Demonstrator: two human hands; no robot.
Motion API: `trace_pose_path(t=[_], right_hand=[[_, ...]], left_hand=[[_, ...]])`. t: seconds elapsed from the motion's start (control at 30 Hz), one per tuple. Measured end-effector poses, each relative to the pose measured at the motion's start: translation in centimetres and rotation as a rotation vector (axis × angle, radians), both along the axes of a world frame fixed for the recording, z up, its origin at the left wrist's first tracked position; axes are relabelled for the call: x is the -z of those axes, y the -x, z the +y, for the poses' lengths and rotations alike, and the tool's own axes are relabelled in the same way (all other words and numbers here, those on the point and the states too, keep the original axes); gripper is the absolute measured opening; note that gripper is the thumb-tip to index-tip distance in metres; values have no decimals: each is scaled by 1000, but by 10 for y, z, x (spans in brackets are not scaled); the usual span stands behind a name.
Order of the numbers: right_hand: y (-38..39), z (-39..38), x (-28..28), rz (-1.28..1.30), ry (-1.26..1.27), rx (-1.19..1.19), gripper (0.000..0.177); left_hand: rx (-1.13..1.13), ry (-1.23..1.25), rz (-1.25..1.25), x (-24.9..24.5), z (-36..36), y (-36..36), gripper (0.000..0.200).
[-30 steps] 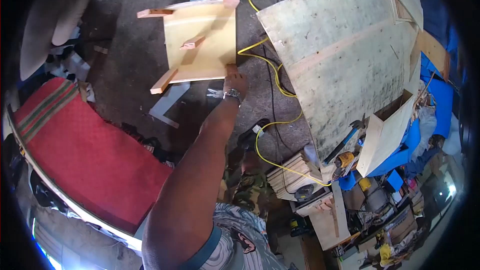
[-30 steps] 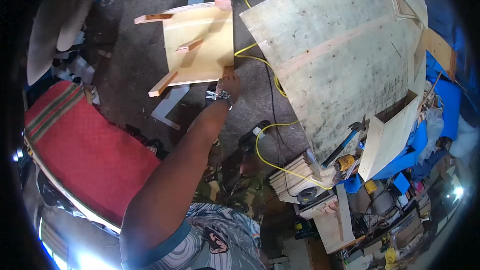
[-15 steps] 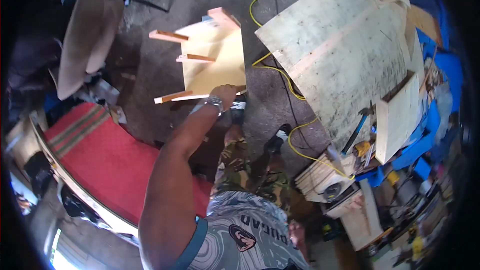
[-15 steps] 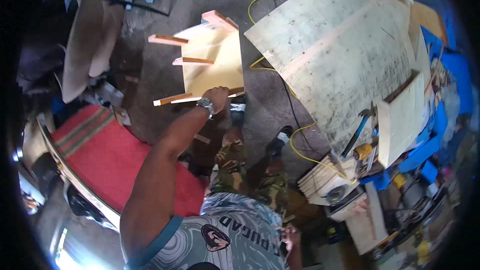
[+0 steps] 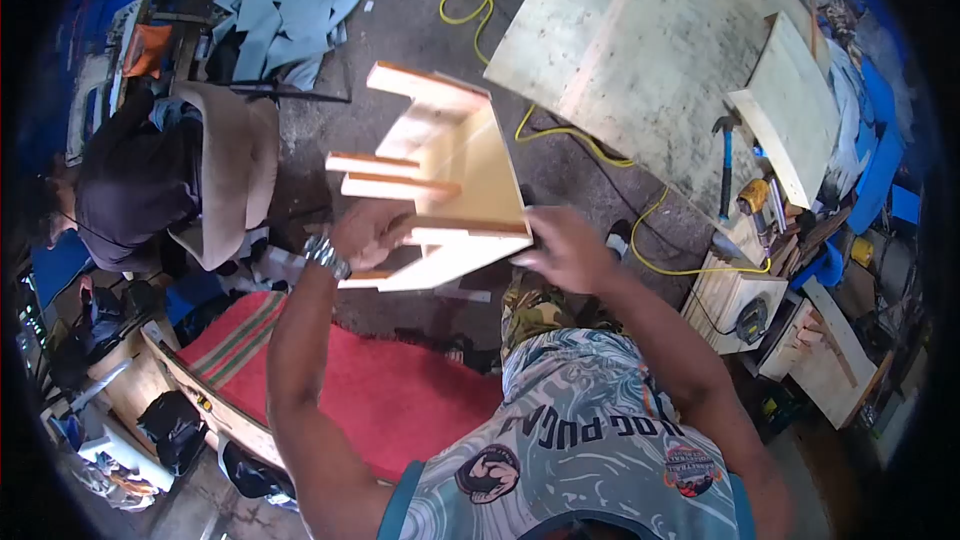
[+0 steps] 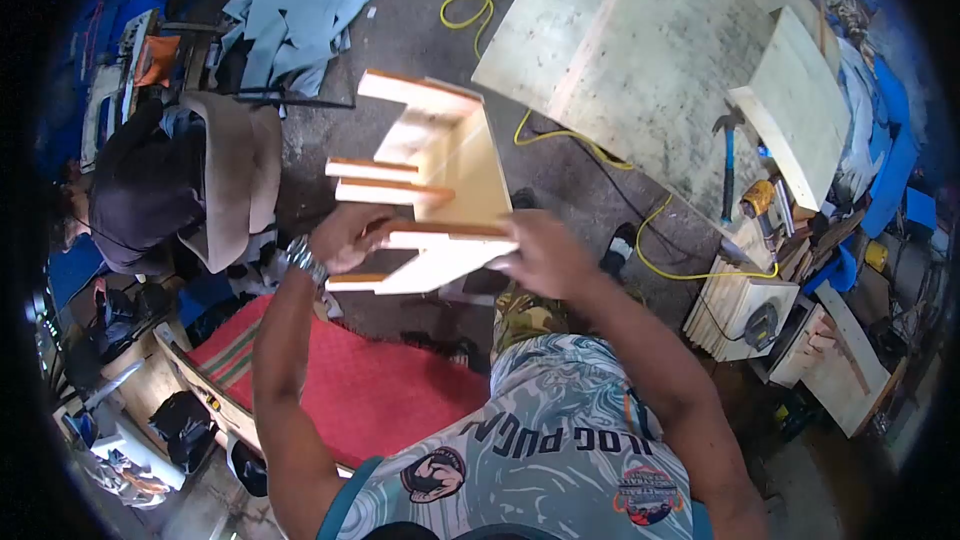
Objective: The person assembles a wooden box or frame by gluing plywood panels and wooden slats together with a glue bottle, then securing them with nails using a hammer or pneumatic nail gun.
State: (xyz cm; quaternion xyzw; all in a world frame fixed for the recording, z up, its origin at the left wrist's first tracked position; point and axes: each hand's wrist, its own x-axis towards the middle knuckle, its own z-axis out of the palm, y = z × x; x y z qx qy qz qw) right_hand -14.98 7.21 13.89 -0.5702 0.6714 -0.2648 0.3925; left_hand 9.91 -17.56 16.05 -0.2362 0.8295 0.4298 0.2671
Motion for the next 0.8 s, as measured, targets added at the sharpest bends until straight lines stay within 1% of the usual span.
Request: trace_pose_path(t=[0.03,0.07,0.1,0.13,0.17,0.2,0.23,0.3,0.33,0.37,0.43,0.47,0.5,0.57,0.6,0.63,0.7,0.73,0.77,0.8], right_hand=[[-23,-23,-9,-51,139,-42,59],[-45,-41,-17,-161,65,-99,58],[-61,-60,-35,-215,76,-168,54],[-72,-73,-52,-174,-130,-329,50],[-92,-71,-42,-223,-96,-260,48],[-90,-71,-62,-211,-70,-253,48],[-83,-71,-81,-215,-83,-213,50],[-50,-71,-133,-234,-185,-153,51],[-38,-66,-139,-252,-124,-42,51],[-18,-65,-152,-278,-151,-14,50],[29,-48,-184,-456,-83,88,52],[43,-37,-181,-535,-52,182,49],[59,-26,-191,-559,1,233,48],[100,-6,-212,-624,125,354,45],[118,3,-216,-658,199,399,42],[136,8,-216,-653,257,445,42],[178,8,-210,-635,364,513,42],[200,7,-211,-631,350,514,41],[218,2,-201,-610,365,539,40],[234,-5,-186,-626,478,548,39]], left_hand=[[11,28,140,-39,11,8,28],[-51,-35,116,-68,18,11,29],[-111,-101,90,-91,25,12,30],[-157,-79,102,-109,31,12,28],[-200,-55,112,-128,34,12,26],[-238,-61,96,-151,34,19,30],[-303,-68,91,-152,32,13,31],[-531,-230,258,-168,36,28,39],[-567,-299,406,-176,38,43,47],[-549,-258,542,-184,37,56,48],[-515,-156,825,-206,25,82,50],[-525,-41,865,-230,24,93,50],[-528,77,896,-253,24,99,52],[-578,342,719,-286,6,80,59],[-661,372,728,-300,6,75,60],[-747,391,733,-308,9,70,61],[-922,299,845,-318,11,58,56],[-1023,235,884,-323,20,66,53],[-1072,200,890,-322,28,76,53],[-1122,163,899,-315,35,87,53]])
